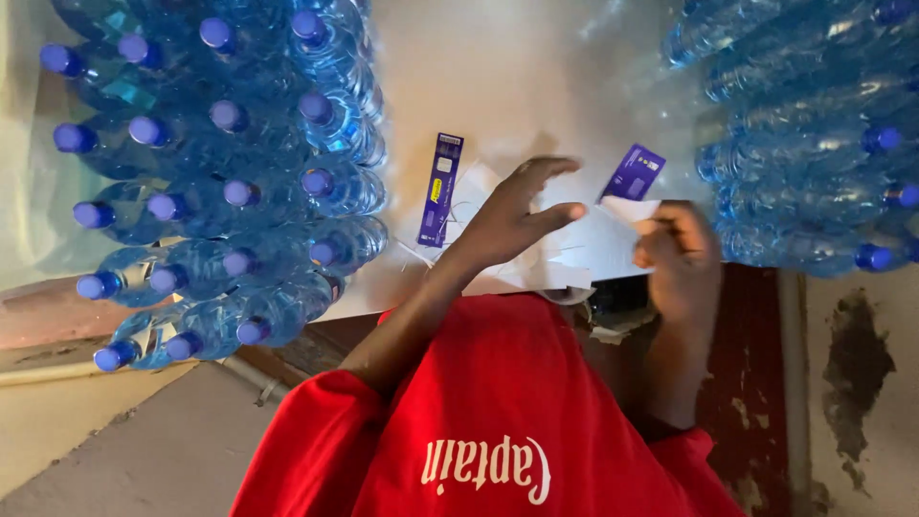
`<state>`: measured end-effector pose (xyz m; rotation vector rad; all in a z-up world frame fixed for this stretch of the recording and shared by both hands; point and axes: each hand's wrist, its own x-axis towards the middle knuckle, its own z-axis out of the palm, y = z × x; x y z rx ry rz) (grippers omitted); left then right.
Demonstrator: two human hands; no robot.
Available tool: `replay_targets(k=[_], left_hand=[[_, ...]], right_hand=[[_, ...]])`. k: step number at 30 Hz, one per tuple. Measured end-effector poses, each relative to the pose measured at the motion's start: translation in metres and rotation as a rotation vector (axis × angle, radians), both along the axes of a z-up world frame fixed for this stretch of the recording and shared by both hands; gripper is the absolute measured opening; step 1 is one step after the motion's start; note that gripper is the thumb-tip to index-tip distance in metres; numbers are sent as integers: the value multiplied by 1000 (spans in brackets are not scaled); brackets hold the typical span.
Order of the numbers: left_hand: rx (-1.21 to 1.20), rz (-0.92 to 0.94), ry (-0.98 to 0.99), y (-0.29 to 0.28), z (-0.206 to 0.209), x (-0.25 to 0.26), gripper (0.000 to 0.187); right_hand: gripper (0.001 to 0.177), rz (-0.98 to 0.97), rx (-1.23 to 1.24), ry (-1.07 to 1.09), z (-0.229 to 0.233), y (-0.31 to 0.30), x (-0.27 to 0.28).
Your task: Manual application of brand labels onto plastic water bottles
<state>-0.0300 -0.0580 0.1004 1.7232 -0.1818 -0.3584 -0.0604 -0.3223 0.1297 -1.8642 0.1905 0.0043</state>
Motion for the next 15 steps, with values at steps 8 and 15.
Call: replay_targets(k=[8,15], left_hand=[[-362,21,-2,-25,48,5,17],[-318,225,44,-38,17,-3,13]], right_hand=[[25,61,134,-189,14,54,-5],[40,-3,74,-222,10,65,-9]])
